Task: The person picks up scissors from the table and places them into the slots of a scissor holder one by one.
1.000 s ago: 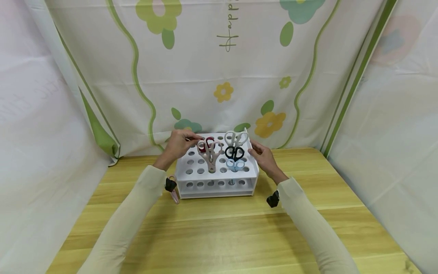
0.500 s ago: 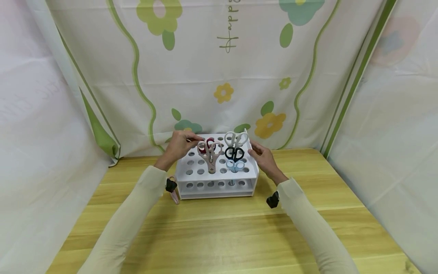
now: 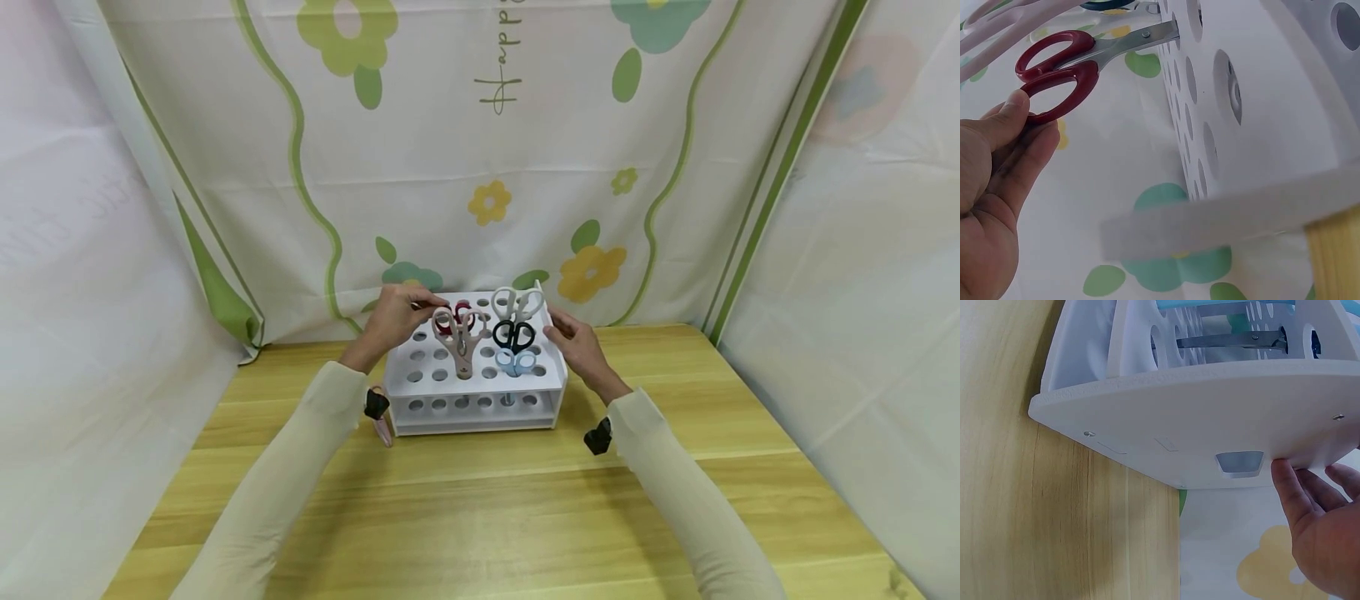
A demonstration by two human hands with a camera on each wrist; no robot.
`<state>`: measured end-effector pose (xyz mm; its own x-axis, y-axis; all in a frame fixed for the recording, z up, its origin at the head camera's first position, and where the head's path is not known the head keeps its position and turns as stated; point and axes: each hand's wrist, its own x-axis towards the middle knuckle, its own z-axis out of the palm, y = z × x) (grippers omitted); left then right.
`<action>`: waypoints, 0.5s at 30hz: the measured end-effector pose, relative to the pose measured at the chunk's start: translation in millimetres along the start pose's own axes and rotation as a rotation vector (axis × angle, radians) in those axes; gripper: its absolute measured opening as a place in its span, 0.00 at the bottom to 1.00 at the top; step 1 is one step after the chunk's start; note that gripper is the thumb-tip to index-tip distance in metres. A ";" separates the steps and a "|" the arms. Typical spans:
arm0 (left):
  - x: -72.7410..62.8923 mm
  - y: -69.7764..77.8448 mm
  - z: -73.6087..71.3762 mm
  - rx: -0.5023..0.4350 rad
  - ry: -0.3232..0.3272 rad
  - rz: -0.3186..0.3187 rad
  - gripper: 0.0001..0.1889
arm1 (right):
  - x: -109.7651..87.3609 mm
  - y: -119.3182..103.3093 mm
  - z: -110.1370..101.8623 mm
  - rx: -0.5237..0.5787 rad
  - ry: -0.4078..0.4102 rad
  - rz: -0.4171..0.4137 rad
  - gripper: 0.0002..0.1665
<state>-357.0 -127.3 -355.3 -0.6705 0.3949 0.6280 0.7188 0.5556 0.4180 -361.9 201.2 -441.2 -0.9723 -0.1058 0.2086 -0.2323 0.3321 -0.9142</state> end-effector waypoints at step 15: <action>1.0 -0.2 1.6 -0.018 -0.013 -0.022 0.07 | -1.3 -4.6 -1.4 0.025 -0.013 0.014 0.31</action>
<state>-358.1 -125.9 -355.8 -0.6885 0.3927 0.6098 0.7070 0.5510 0.4433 -359.6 201.1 -436.8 -0.9749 -0.1140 0.1912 -0.2178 0.3105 -0.9253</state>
